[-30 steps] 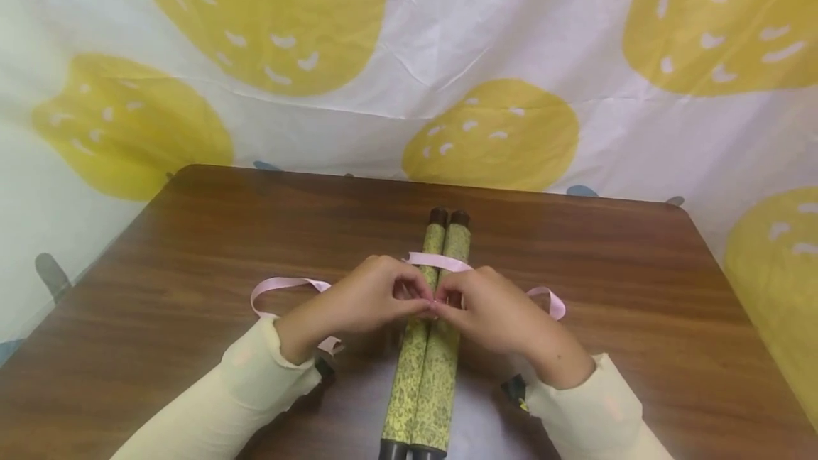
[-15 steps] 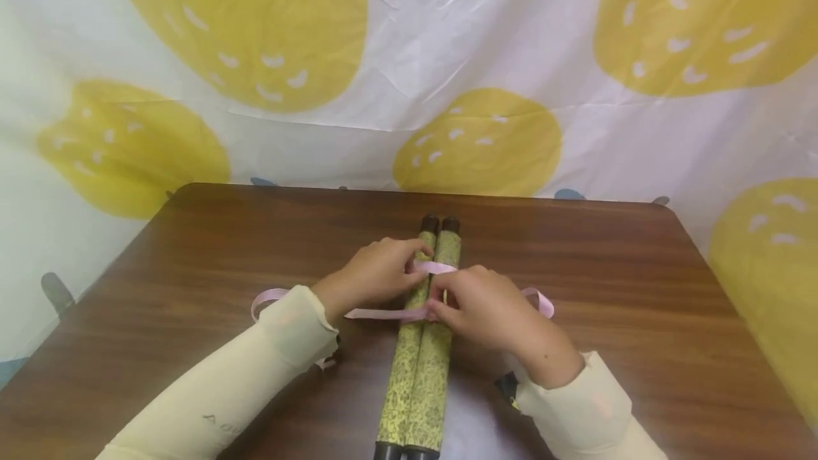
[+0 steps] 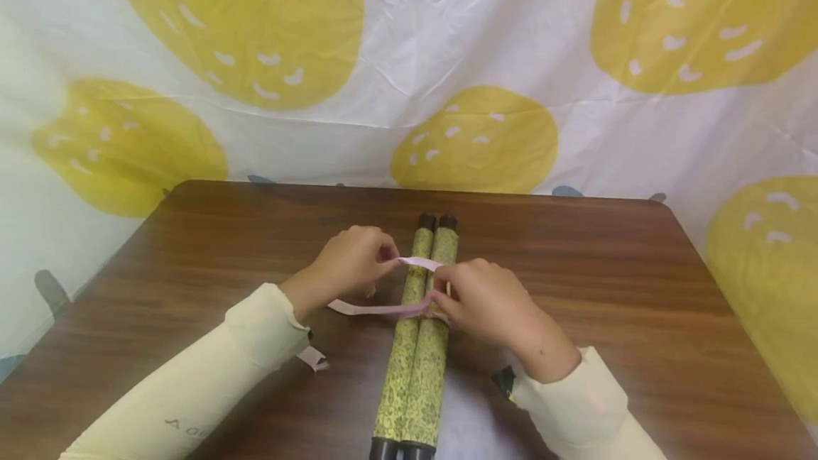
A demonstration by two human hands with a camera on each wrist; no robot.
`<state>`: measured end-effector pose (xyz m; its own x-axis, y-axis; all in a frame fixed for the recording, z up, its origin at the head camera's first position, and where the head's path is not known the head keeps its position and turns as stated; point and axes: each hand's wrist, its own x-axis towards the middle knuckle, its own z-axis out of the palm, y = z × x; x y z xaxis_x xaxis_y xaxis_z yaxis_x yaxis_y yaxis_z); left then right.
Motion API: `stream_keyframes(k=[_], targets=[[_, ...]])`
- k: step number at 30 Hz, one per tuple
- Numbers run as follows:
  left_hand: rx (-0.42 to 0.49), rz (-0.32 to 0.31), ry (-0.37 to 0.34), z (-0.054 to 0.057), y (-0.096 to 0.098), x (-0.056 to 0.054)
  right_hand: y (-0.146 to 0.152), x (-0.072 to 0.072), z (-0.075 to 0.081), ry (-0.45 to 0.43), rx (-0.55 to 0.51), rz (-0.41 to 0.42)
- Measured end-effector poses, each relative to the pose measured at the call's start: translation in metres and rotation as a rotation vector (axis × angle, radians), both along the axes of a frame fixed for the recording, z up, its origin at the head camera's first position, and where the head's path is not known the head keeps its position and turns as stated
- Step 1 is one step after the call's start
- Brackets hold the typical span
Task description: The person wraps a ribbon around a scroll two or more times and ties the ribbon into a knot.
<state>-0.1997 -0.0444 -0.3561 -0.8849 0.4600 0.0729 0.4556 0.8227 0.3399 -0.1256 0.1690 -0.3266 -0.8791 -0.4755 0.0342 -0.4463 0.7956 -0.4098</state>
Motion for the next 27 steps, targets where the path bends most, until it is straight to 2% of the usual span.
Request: stream_keyframes(k=[3,9,13,18,21,27], targets=[[0.022,-0.004,-0.01,0.002,-0.014,0.01,0.0,0.0,0.001,-0.005,0.014,-0.028],[0.021,-0.054,-0.033,0.006,-0.036,0.038,0.001,0.001,0.001,-0.01,0.027,-0.039],[0.022,-0.132,-0.05,0.01,-0.04,0.056,0.001,0.0,0.001,0.008,0.028,-0.039],[0.085,-0.28,-0.083,0.008,-0.032,0.077,0.001,0.0,-0.001,0.004,0.027,-0.038],[0.091,-0.358,-0.074,0.005,-0.023,0.089,0.001,0.0,-0.001,0.012,0.023,-0.037],[0.074,-0.459,-0.115,0.0,0.001,0.109,0.002,0.0,0.002,0.012,0.024,-0.032]])
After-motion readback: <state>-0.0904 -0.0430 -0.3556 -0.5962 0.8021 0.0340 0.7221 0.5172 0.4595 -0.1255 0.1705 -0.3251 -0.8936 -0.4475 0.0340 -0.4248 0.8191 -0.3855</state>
